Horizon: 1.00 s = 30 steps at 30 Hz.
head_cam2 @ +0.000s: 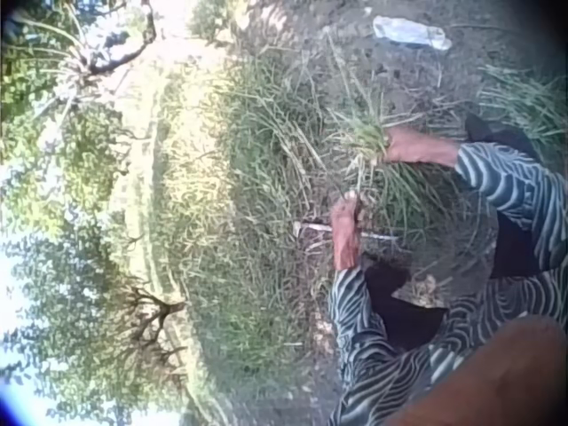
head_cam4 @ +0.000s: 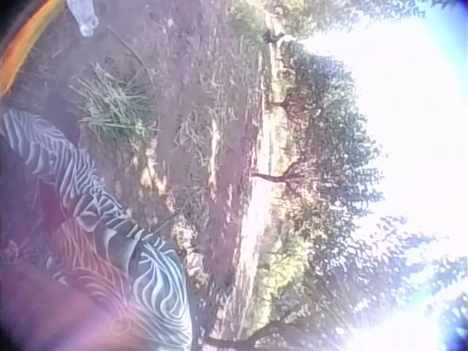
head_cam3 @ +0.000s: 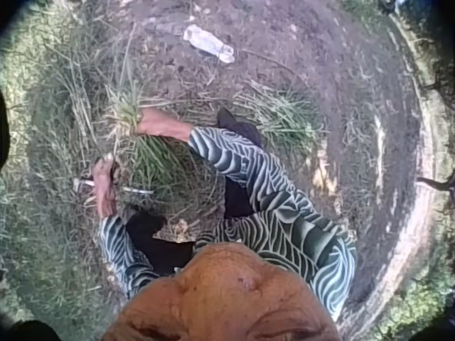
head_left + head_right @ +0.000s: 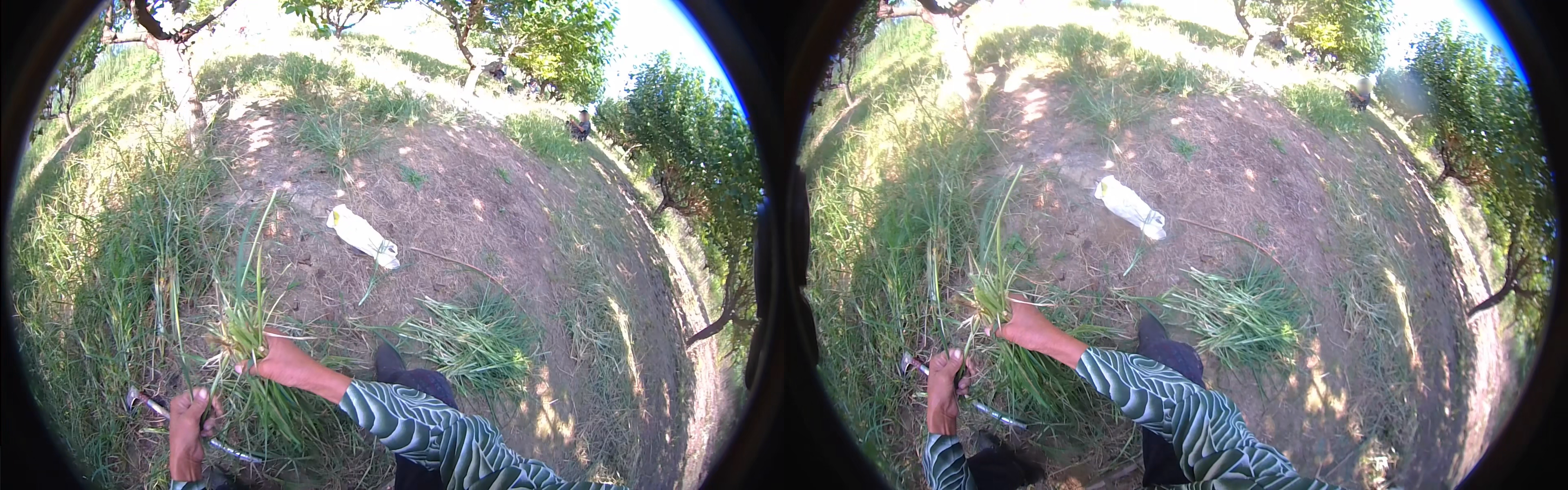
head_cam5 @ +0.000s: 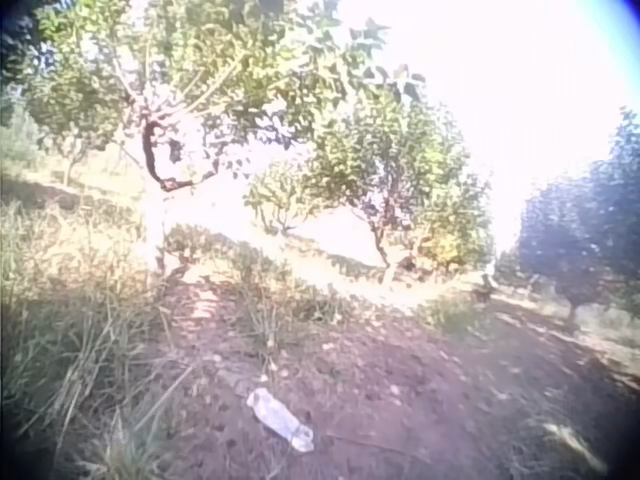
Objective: The person gathers cut grass from the ground and bundles it by hand. They repeatedly pick up handfuls of grass, align the stems, and twist them into compact bundles, placing each finished bundle on the ground.
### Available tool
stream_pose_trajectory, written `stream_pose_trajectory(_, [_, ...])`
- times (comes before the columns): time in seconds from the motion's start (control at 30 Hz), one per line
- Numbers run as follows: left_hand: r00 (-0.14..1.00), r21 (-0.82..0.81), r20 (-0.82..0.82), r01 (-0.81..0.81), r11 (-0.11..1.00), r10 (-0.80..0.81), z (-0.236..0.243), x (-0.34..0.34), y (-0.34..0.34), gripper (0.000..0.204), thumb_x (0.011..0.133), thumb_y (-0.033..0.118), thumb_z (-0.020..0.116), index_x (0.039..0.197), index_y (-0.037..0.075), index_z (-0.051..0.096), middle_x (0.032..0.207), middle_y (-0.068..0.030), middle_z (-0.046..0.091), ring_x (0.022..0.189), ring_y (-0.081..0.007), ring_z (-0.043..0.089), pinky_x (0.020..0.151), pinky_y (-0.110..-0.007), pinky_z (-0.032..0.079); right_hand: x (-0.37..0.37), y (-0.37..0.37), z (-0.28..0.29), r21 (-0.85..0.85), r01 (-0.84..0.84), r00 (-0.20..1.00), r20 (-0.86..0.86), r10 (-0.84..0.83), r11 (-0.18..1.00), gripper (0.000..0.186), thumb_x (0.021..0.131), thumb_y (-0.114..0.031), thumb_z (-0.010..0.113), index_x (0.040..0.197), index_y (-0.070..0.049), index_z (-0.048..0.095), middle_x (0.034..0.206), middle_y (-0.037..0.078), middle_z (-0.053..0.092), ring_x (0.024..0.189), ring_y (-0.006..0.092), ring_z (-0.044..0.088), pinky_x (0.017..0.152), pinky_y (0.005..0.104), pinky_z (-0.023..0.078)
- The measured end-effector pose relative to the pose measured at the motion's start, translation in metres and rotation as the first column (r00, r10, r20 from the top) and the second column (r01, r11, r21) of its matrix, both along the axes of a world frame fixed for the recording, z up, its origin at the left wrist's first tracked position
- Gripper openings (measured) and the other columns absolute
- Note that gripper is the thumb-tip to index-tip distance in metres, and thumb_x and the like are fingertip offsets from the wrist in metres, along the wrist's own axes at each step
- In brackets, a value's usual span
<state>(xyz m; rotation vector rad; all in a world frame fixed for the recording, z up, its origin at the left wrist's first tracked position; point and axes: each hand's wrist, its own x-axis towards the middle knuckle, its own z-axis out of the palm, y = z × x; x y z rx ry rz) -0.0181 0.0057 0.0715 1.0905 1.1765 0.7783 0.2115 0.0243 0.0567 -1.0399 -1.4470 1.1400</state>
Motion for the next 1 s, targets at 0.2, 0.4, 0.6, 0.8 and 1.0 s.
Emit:
stream_pose_trajectory(0.2, [0.993,0.072,-0.116,0.014,0.997,-0.005,0.003,-0.006,-0.003,0.028,0.091,0.022,0.055,0.070,0.005,0.058,0.058,-0.0016,0.055,0.039,-0.0039,0.036,0.035,-0.019,0.023,0.005,-0.005,0.021,-0.033,-0.004,0.976,0.218,0.011,0.999,0.032,0.073,-0.011,0.067,0.104,-0.004,0.061,0.088,0.013,0.064,0.082,0.0221,0.060,0.075,0.0364,0.047])
stream_pose_trajectory(0.4, [0.984,0.077,-0.172,0.068,0.995,-0.054,0.005,-0.012,-0.007,0.030,0.091,0.021,0.054,0.065,0.005,0.057,0.054,0.0007,0.050,0.038,-0.0034,0.033,0.036,-0.020,0.020,0.006,0.009,-0.017,0.224,-0.015,0.868,0.486,-0.098,0.974,0.034,0.076,-0.019,0.066,0.108,-0.008,0.061,0.087,0.018,0.064,0.079,0.0308,0.062,0.073,0.0406,0.049])
stream_pose_trajectory(0.6, [0.993,0.087,-0.040,-0.104,0.991,0.108,0.016,-0.037,-0.015,0.030,0.091,0.022,0.054,0.067,0.005,0.055,0.056,-0.0003,0.051,0.038,-0.0042,0.034,0.036,-0.020,0.023,0.027,0.016,-0.009,0.176,0.230,0.812,0.508,-0.289,0.957,0.029,0.078,-0.017,0.064,0.106,-0.009,0.062,0.085,0.017,0.064,0.071,0.0312,0.062,0.064,0.0427,0.049])
stream_pose_trajectory(0.8, [0.976,0.049,0.051,-0.214,0.976,0.211,0.006,-0.060,-0.019,0.020,0.090,0.019,0.056,0.077,0.003,0.058,0.065,-0.0022,0.056,0.048,-0.0072,0.046,0.042,-0.021,0.034,0.018,0.028,-0.003,-0.098,0.390,0.833,0.460,-0.306,0.915,0.031,0.076,-0.019,0.069,0.104,-0.005,0.062,0.090,0.011,0.063,0.083,0.0217,0.062,0.074,0.0370,0.052])
stream_pose_trajectory(1.0, [0.980,0.051,0.109,-0.173,0.984,0.167,0.000,-0.046,-0.008,0.015,0.090,0.015,0.057,0.085,0.001,0.061,0.074,-0.0051,0.060,0.057,-0.0096,0.051,0.049,-0.024,0.040,0.012,0.017,-0.011,-0.252,0.316,0.944,-0.014,-0.330,0.915,0.031,0.071,-0.001,0.073,0.098,-0.003,0.059,0.088,0.004,0.064,0.079,0.0155,0.060,0.072,0.0303,0.048])
